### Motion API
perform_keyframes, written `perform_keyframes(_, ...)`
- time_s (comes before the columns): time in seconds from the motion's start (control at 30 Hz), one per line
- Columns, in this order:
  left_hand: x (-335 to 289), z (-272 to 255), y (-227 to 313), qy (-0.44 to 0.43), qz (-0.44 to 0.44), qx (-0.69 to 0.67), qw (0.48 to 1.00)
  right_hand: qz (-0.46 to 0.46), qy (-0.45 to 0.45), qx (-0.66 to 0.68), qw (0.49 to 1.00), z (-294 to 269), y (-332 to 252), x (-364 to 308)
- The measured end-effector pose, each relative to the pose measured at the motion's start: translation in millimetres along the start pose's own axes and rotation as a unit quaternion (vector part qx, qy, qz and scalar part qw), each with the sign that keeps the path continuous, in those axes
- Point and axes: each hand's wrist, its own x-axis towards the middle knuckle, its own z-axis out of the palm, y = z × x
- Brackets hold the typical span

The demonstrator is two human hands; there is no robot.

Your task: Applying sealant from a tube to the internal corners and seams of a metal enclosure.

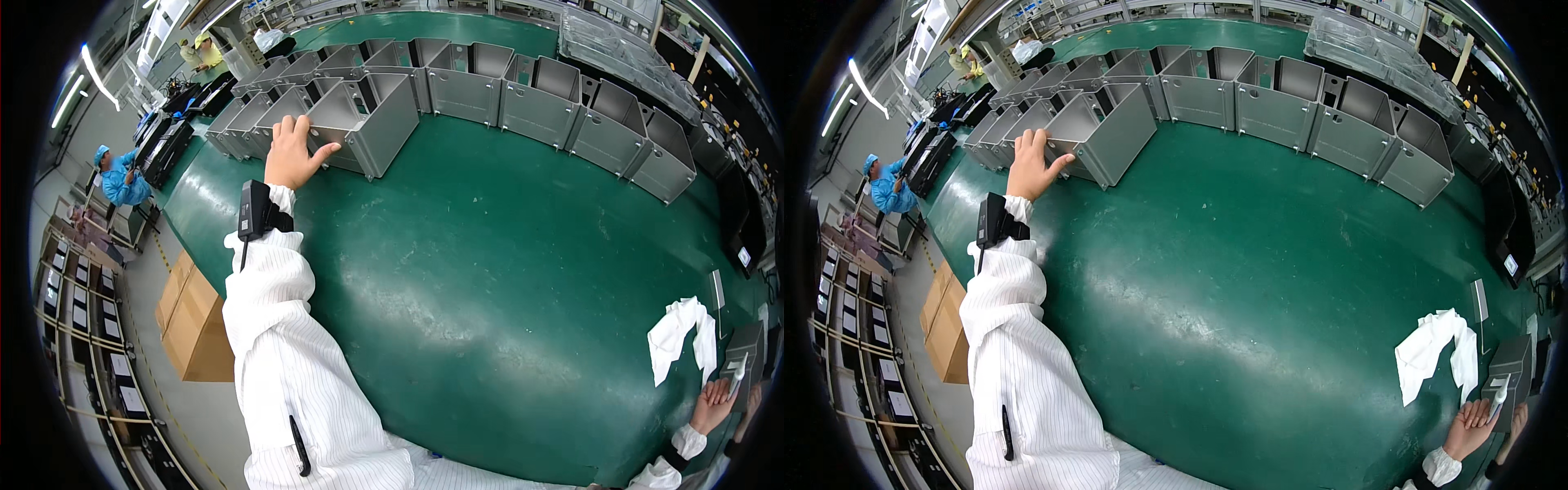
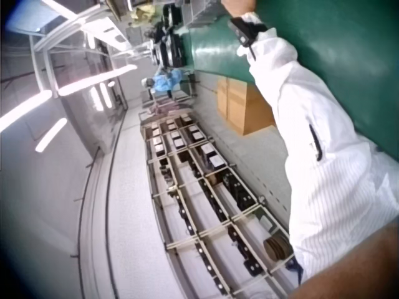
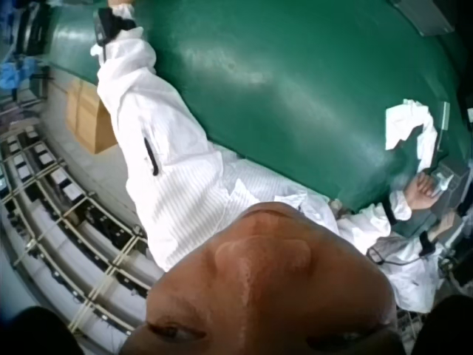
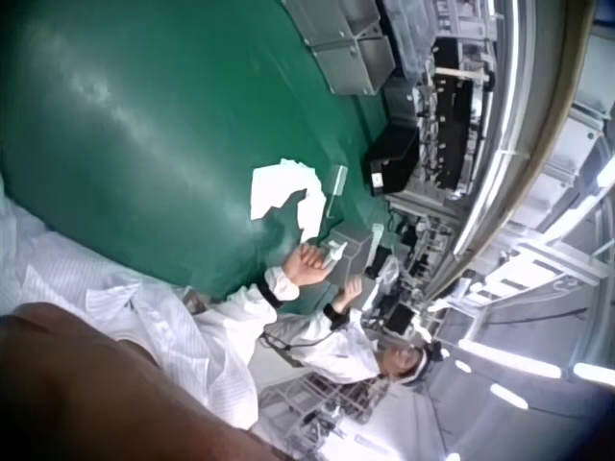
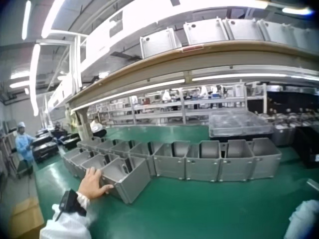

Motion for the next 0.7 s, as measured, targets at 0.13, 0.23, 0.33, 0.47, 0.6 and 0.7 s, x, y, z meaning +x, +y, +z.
perform_keyframes(0.13,-0.8,3.0,-16.6,0.008,0.021,-0.005,1.0,-0.013,-0.012,-0.031,0.999,-3.0,4.0,4.9)
perform_keyframes(0.23,-0.9,1.7,-24.6,0.001,0.03,-0.008,1.0,-0.006,-0.024,-0.03,0.999,-4.1,6.5,7.4)
perform_keyframes(0.33,-1.2,0.3,-30.1,-0.01,0.029,-0.006,1.0,-0.003,-0.012,-0.037,0.999,-2.8,7.2,6.1)
perform_keyframes(0.47,-1.5,0.3,-33.7,-0.009,0.031,-0.006,0.999,-0.015,0.017,-0.04,0.999,-2.2,6.3,3.6)
perform_keyframes(0.6,-1.0,-1.7,-37.0,-0.015,0.031,0.007,0.999,-0.017,0.016,-0.03,0.999,-7.3,6.5,3.2)
perform_keyframes(0.7,-0.6,-3.4,-42.2,-0.022,0.029,0.005,0.999,-0.006,-0.034,-0.015,0.999,-9.7,8.2,3.9)
